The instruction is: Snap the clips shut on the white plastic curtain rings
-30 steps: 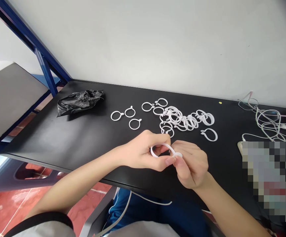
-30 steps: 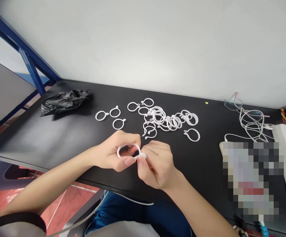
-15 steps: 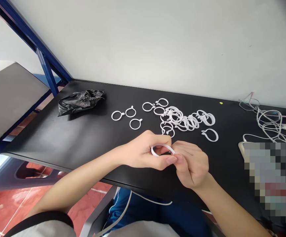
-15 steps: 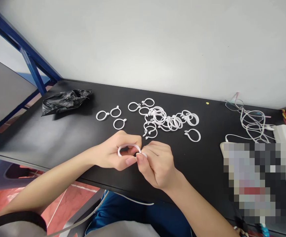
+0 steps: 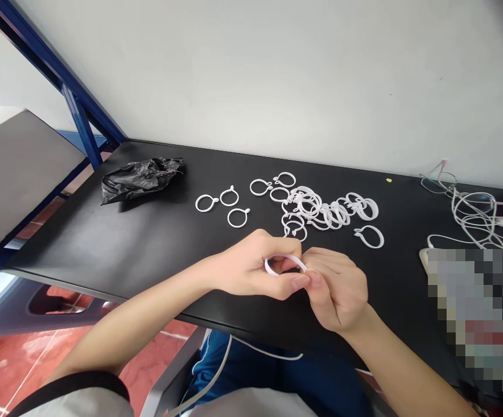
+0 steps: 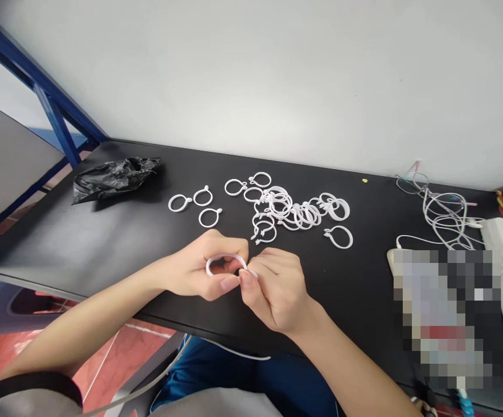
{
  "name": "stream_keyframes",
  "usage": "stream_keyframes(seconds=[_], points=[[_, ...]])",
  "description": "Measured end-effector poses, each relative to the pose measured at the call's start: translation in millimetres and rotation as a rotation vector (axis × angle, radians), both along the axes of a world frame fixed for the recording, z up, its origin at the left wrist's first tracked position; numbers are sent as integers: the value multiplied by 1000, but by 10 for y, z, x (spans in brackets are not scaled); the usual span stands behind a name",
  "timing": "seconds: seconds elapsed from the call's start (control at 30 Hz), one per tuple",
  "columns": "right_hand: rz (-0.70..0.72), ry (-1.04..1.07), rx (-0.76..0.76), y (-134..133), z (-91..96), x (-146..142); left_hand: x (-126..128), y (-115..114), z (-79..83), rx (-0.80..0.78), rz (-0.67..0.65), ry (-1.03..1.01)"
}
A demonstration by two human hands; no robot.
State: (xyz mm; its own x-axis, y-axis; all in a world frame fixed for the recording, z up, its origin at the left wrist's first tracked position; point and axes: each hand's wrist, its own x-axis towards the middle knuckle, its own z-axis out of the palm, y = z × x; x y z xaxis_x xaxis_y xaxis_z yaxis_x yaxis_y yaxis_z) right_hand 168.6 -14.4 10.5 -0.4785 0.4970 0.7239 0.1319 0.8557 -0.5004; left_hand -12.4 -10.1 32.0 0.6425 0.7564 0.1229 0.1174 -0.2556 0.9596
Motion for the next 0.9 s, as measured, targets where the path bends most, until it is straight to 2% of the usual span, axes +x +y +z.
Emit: stream_keyframes(seconds=[0.53, 0.9], points=[[23, -5, 6, 9, 12, 8, 24, -18, 0, 83, 30, -15], [117, -8, -32, 45, 57, 38, 49, -38, 2, 87, 35, -68]])
